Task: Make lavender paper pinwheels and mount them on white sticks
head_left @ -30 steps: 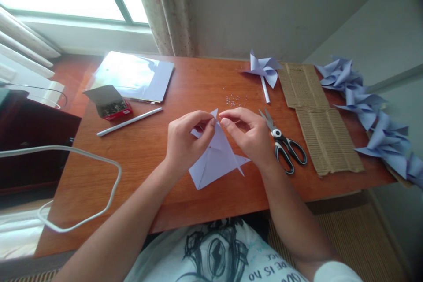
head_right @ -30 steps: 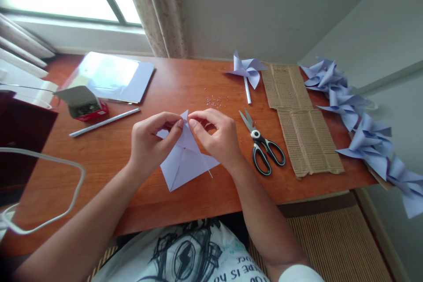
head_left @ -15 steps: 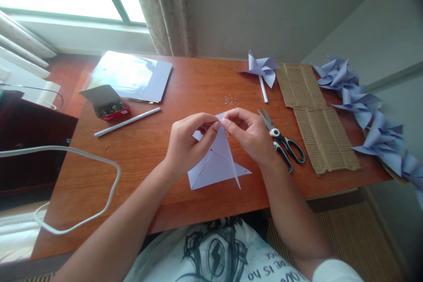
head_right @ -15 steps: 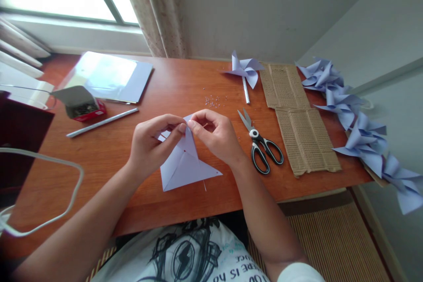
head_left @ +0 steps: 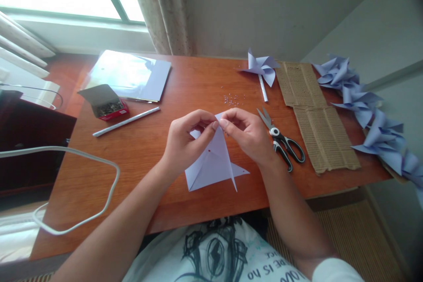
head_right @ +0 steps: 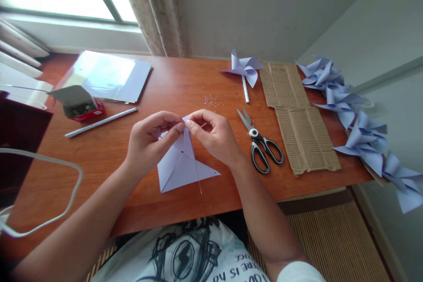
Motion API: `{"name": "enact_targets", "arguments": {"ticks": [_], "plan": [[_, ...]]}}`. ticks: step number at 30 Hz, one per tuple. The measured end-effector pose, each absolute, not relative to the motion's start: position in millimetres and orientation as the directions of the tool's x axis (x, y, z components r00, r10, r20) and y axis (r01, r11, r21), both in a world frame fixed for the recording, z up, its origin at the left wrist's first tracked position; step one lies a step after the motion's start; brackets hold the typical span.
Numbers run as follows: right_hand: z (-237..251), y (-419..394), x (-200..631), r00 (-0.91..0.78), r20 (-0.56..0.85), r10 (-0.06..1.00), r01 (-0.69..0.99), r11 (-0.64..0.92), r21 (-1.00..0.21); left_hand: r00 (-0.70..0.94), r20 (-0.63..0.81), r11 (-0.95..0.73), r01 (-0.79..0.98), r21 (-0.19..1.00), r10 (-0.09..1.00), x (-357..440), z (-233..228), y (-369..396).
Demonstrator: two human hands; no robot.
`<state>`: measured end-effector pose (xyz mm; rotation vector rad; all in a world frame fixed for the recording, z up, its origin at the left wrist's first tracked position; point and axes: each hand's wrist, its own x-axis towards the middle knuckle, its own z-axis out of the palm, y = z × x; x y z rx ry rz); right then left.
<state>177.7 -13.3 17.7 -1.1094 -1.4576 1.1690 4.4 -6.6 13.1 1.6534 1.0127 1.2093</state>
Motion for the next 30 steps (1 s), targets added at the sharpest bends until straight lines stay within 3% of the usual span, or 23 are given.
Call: {"name": "enact_targets", "arguments": {"ticks": [11,14,16,18,21,30], "plan": [[19.1,-12.0,179.0,-0.168,0.116,0.979,0.064,0.128,-0.990,0.206,0.292,-0.322,0.129,0.938,0.934,4.3,13.3,-6.7],[23.7,-16.5,197.3,-0.069,0.133,0.989,0.156,0.142,-0.977,0.191,0.274,-0.297,0.105,0.949,0.942,4.5,12.4,-6.0],[24.8,-26.6,221.1,0.039,0.109,0.993,0.321,0.090,-0.943,0.187,0.258,-0.277,0.081,0.957,0.948,4.9,12.0,-5.4],[22.7,-42.6,250.8,0.182,0.091,0.979,0.526,-0.019,-0.851,0.190,0.248,-0.264,0.064,0.962,0.950,5.1,12.1,-5.1],[15.0,-72.3,292.0,0.316,0.067,0.946,0.766,-0.212,-0.607,0.198,0.235,-0.251,0.056,0.966,0.952,5.2,12.9,-5.6],[-3.5,-107.3,310.6,0.203,0.014,0.979,0.952,-0.195,-0.234,0.223,0.243,-0.266,0.080,0.961,0.944,5.0,10.0,-6.1]]}}
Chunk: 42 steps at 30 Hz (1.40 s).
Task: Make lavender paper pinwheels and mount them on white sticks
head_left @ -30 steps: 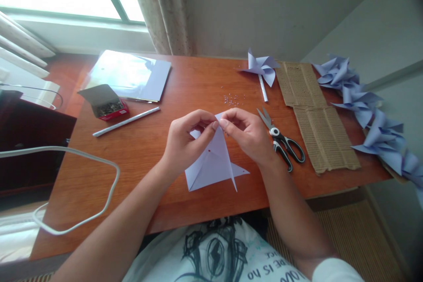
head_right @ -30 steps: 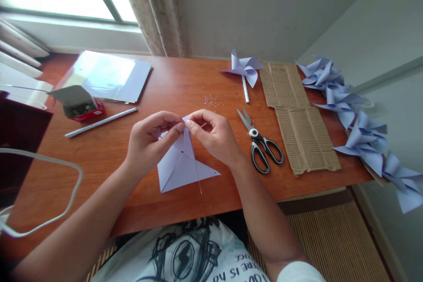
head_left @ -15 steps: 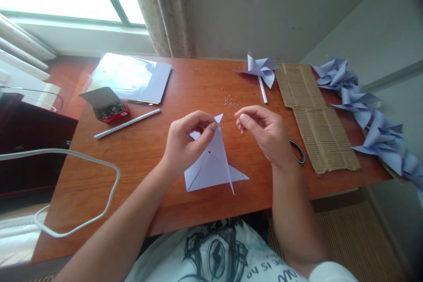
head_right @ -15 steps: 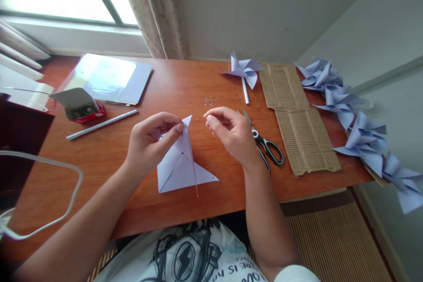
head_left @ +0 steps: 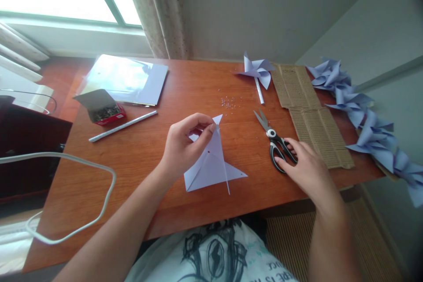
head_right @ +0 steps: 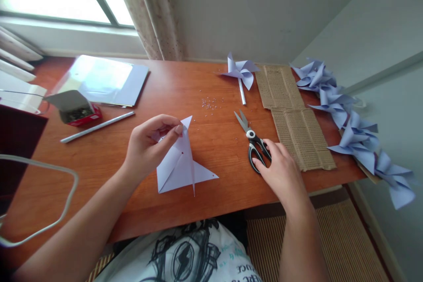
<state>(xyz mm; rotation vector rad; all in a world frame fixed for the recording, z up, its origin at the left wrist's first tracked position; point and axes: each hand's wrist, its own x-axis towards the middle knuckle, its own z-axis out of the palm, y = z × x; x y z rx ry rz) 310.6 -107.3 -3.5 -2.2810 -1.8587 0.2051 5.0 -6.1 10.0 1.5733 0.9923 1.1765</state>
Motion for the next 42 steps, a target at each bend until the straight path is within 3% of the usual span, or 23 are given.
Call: {"name": "enact_targets", "arguments": {"ticks": [4,7,10,13,17,22,28,36,42], "plan": [[-5.0,-101.8,310.4,0.253,-0.016,0.967,0.936,-0.249,-0.249,0.222,0.262,-0.289,0.097,0.952,0.939,5.6,9.8,-5.7],[-4.7,-103.6,312.5,0.322,-0.080,0.943,0.788,-0.314,-0.529,0.224,0.265,-0.291,0.091,0.952,0.938,5.2,9.8,-5.8],[-0.8,-106.9,308.2,0.319,-0.166,0.933,0.417,-0.296,-0.859,0.231,0.270,-0.294,0.078,0.953,0.935,4.7,9.6,-6.2],[6.6,-105.1,294.5,0.259,-0.185,0.948,0.139,-0.226,-0.964,0.232,0.274,-0.296,0.067,0.953,0.933,4.8,9.9,-6.9],[15.1,-93.5,269.2,0.082,-0.162,0.983,0.113,-0.171,-0.979,0.235,0.274,-0.295,0.060,0.953,0.932,5.4,11.5,-7.9],[21.9,-77.9,242.1,-0.037,0.015,0.999,0.413,0.029,-0.910,0.258,0.267,-0.297,0.083,0.951,0.928,5.0,12.9,-8.6],[29.8,-69.1,232.7,-0.109,0.151,0.982,0.578,0.187,-0.794,0.269,0.294,-0.328,0.089,0.941,0.917,3.5,12.0,-9.7],[31.9,-68.8,234.4,-0.124,0.187,0.975,0.636,0.222,-0.739,0.286,0.303,-0.331,0.053,0.942,0.909,4.7,15.9,-9.9],[32.1,-70.3,235.4,-0.130,0.192,0.973,0.656,0.229,-0.719,0.262,0.237,-0.237,-0.031,0.971,0.936,6.6,13.8,-9.9]]}}
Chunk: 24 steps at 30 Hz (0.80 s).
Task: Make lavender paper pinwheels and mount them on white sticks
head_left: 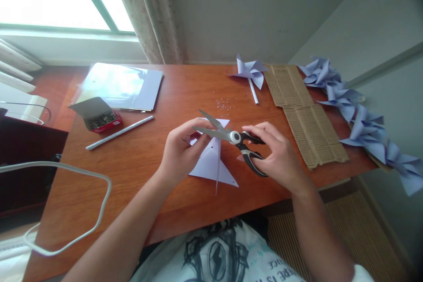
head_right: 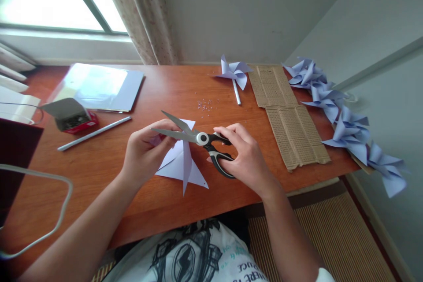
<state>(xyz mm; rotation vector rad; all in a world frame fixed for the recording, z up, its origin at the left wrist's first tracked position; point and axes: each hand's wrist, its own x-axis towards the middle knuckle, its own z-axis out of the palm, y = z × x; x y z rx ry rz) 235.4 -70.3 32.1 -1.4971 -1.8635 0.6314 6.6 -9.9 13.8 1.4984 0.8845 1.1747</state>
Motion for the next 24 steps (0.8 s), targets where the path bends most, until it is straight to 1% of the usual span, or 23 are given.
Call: {"name": "enact_targets", "arguments": {"ticks": [3,6,11,18,24], "plan": [[31.7,-70.4,236.3,-0.131,0.198,0.971,0.665,0.234,-0.709,0.244,0.205,-0.198,-0.054,0.979,0.948,7.4,13.1,-9.8],[32.2,-70.5,237.1,-0.133,0.201,0.971,0.664,0.238,-0.709,0.242,0.205,-0.197,-0.058,0.979,0.948,7.6,13.6,-9.7],[36.1,-70.7,238.2,-0.139,0.174,0.975,0.652,0.222,-0.725,0.249,0.201,-0.203,-0.015,0.979,0.947,7.3,15.1,-9.8],[40.2,-70.1,244.4,-0.179,0.172,0.969,0.675,0.248,-0.695,0.263,0.188,-0.209,0.052,0.977,0.946,7.3,16.9,-10.4],[41.2,-69.6,247.0,-0.190,0.157,0.969,0.680,0.245,-0.691,0.268,0.184,-0.203,0.044,0.978,0.946,7.4,15.8,-10.6]]}}
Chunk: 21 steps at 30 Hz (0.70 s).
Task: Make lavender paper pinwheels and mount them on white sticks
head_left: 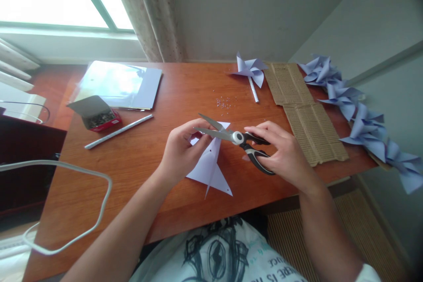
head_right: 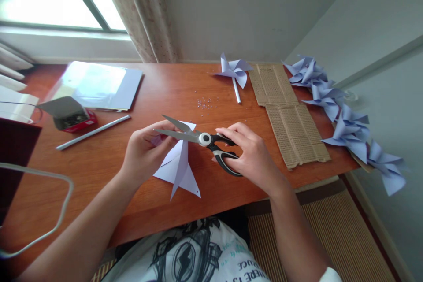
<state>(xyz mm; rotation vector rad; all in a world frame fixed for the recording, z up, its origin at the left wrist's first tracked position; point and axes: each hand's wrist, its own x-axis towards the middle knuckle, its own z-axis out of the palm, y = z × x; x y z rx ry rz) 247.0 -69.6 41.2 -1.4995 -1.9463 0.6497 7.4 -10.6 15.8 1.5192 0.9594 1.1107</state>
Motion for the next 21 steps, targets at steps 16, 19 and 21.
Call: {"name": "enact_targets", "arguments": {"ticks": [16,19,21], "plan": [[40.6,-69.2,246.8,-0.191,0.147,0.971,0.644,0.237,-0.727,0.284,0.183,-0.190,-0.005,0.982,0.941,6.8,15.7,-11.5],[41.3,-68.4,246.8,-0.193,0.149,0.970,0.638,0.239,-0.732,0.284,0.191,-0.197,-0.008,0.980,0.939,6.6,15.9,-11.6],[41.4,-68.1,246.4,-0.192,0.147,0.970,0.633,0.237,-0.737,0.285,0.196,-0.200,-0.014,0.980,0.938,6.7,15.7,-11.5]]}}
